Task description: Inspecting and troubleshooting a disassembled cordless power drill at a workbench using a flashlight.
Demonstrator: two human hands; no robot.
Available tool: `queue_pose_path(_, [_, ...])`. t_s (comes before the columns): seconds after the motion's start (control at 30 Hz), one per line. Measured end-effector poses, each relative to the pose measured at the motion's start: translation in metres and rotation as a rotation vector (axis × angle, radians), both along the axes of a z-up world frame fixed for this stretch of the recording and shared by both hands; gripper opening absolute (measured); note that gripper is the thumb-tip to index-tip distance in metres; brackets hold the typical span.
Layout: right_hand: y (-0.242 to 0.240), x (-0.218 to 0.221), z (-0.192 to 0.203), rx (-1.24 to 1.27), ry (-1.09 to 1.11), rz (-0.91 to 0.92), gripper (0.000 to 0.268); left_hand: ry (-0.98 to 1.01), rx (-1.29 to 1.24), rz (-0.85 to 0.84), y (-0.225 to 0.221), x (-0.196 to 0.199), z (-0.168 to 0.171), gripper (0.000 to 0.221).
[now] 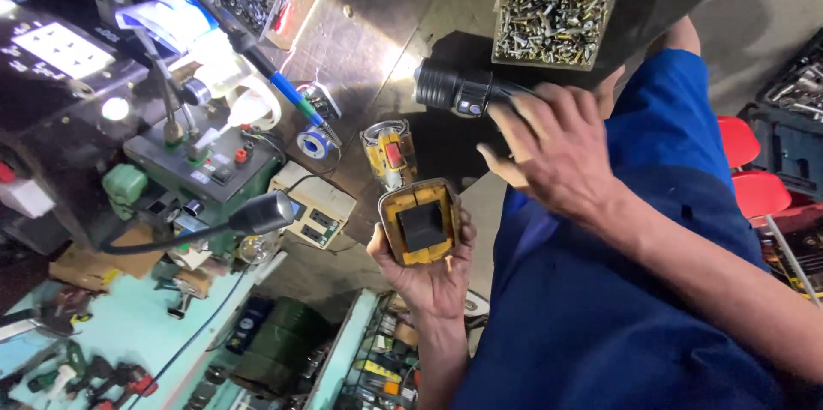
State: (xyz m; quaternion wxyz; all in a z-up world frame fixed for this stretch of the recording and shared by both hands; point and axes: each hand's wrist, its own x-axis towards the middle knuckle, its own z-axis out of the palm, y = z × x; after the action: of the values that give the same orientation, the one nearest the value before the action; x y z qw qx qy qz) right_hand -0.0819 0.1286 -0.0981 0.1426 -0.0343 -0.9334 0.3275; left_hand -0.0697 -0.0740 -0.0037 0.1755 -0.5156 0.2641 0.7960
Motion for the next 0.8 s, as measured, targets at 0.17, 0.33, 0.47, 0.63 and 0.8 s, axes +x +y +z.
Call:
queue_pose_path(0.17, [-0.026,-0.027,-0.029,0.35,-0.044,-0.058,0.028,0.058,0.081,-0.009,0.001,-0.001,0.004,0.085])
queue_pose_path(0.33, [-0.027,-0.029,-0.02,0.358,-0.081,-0.073,0.021,0.085,0.207,0.039,-0.008,-0.007,0.012,0.094])
queue_pose_path(0.47, [-0.024,-0.033,0.019,-0.658,-0.017,0.055,0.036,-0.085,0.001,0.015,-0.017,-0.011,0.018,0.089])
queue_pose_path(0.63, [-0.063,-0.062,0.048,-2.155,-0.237,0.063,0.064,-0.192,-0.048,-0.08,-0.021,-0.025,0.03,0.084])
queue_pose_path(0.8, [-0.09,-0.072,0.069,-2.204,-0.344,0.398,0.11,-0.129,-0.142,-0.231,-0.005,-0.033,0.036,0.08])
